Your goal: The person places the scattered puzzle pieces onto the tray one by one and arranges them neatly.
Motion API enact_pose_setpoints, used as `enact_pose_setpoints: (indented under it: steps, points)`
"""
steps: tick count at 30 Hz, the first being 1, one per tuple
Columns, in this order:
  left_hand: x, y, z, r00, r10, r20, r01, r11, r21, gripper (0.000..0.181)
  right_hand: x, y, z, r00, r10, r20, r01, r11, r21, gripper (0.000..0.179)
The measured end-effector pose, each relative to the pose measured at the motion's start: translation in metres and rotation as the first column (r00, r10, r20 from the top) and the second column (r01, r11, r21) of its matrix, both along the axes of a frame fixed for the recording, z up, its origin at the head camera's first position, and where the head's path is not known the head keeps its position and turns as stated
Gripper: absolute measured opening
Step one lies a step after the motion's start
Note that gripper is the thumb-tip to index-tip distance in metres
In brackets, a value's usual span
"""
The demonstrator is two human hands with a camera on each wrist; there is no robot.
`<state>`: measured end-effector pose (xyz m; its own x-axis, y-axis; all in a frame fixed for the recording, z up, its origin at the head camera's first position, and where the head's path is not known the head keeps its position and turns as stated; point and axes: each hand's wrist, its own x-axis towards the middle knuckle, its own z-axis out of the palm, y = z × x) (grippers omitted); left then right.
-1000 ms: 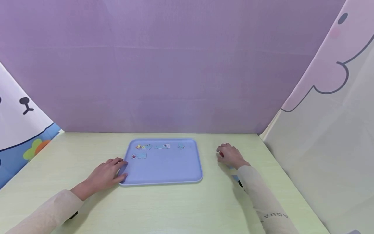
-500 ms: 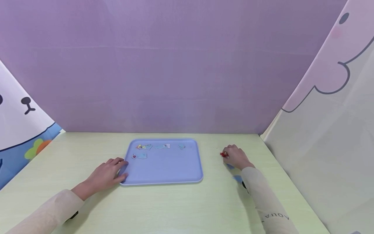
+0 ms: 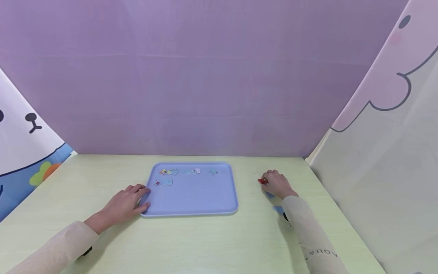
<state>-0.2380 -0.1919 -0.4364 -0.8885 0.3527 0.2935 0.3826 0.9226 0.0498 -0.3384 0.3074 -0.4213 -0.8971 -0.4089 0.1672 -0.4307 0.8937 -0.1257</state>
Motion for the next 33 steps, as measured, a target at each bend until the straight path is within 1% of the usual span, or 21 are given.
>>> enact_pose_setpoints:
  steps: [8,20,27,33]
  points:
    - [-0.0008,-0.0003,-0.0015,1.0,0.003,0.003,-0.003,1.0,-0.003,0.049,-0.0017,-0.0019,-0.001,1.0,-0.018,0.016,0.018,1.0,-0.006,0.019]
    - [-0.0002,0.0001,0.0013,1.0,0.011,0.01,-0.011,1.0,-0.01,0.048,-0.0059,-0.0028,0.0002,0.999,-0.026,0.048,0.027,0.999,-0.018,0.02]
    - [-0.0007,-0.0007,-0.0014,1.0,0.002,0.0,-0.002,1.0,-0.001,0.047,-0.0066,-0.0043,0.002,0.996,-0.047,0.078,0.048,0.999,-0.003,0.022]
    - [0.0002,-0.0005,-0.0001,1.0,0.006,0.002,-0.006,1.0,-0.006,0.048,-0.0056,-0.0074,0.0039,0.992,-0.081,0.097,0.081,0.997,0.003,0.022]
